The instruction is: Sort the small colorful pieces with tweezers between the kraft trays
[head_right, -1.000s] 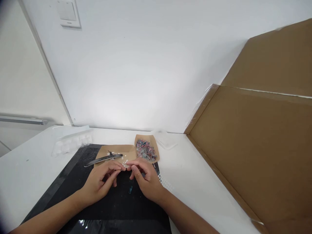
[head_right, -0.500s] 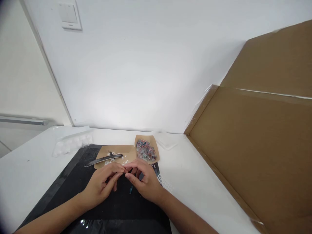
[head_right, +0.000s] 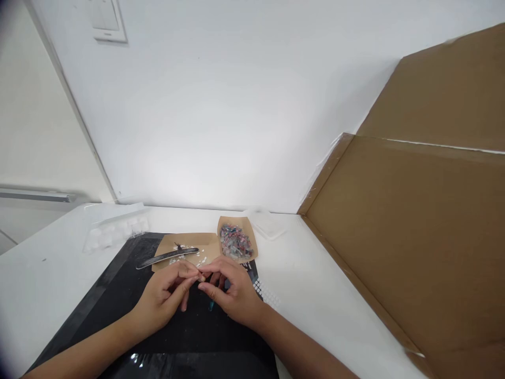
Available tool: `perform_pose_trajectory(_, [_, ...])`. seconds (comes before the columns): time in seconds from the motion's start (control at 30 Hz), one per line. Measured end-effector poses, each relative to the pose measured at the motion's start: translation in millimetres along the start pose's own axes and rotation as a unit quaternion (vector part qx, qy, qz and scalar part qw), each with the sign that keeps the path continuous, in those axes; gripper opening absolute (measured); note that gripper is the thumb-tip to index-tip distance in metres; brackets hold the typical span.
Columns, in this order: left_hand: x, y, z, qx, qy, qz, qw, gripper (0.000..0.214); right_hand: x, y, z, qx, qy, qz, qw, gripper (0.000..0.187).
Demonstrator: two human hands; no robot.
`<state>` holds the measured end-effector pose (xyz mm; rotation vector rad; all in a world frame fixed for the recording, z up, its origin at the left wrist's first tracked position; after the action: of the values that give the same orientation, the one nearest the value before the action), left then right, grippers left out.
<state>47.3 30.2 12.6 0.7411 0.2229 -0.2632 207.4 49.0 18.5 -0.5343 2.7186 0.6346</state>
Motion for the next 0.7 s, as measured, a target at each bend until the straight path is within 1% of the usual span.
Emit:
perform_pose_trajectory(0.07, [3.6, -2, -9, -0.044, -0.056, 0.002, 0.997, 0.016, -2, 0, 1, -0.001, -0.011, 0.013, 1.000, 0.022])
perform_pose_trajectory(0.17, [8.7, -7, -22, -0.116, -0.123, 0.005, 0.986, 0.020, -5, 0, 2, -0.007, -0.018, 0.038, 0.999, 0.017])
perform_pose_trajectory(0.3, [11.8, -13, -33, -0.185, -0.161, 0.012, 0.969, 0.029, -10, -1, -1, -0.023, -0.028, 0.066, 0.997, 0.013])
perform_pose_trajectory(0.4, [11.2, -15, -35, -0.205, -0.161, 0.016, 0.965, 0.033, -11, 0, -3, -0.020, -0.040, 0.070, 0.997, 0.010])
perform_pose_trajectory(0.5, [9.5, -14, -35, -0.210, -0.152, 0.010, 0.966, 0.035, -12, 0, -4, -0.018, -0.041, 0.071, 0.996, 0.008])
perform_pose_trajectory(0.7, [8.7, -11, -32, -0.221, -0.153, -0.007, 0.963, 0.037, -12, 0, -1, -0.025, -0.033, 0.074, 0.996, 0.009])
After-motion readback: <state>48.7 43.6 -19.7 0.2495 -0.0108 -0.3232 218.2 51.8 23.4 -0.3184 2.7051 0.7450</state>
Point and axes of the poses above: each hand's wrist, its own y-axis towards the middle knuckle, its own x-axis out of the palm, z = x × y, the point moved 7 cm from there along y, towards the middle knuckle, and after that the axes turned 9 degrees about x, right-handed, at the moved point
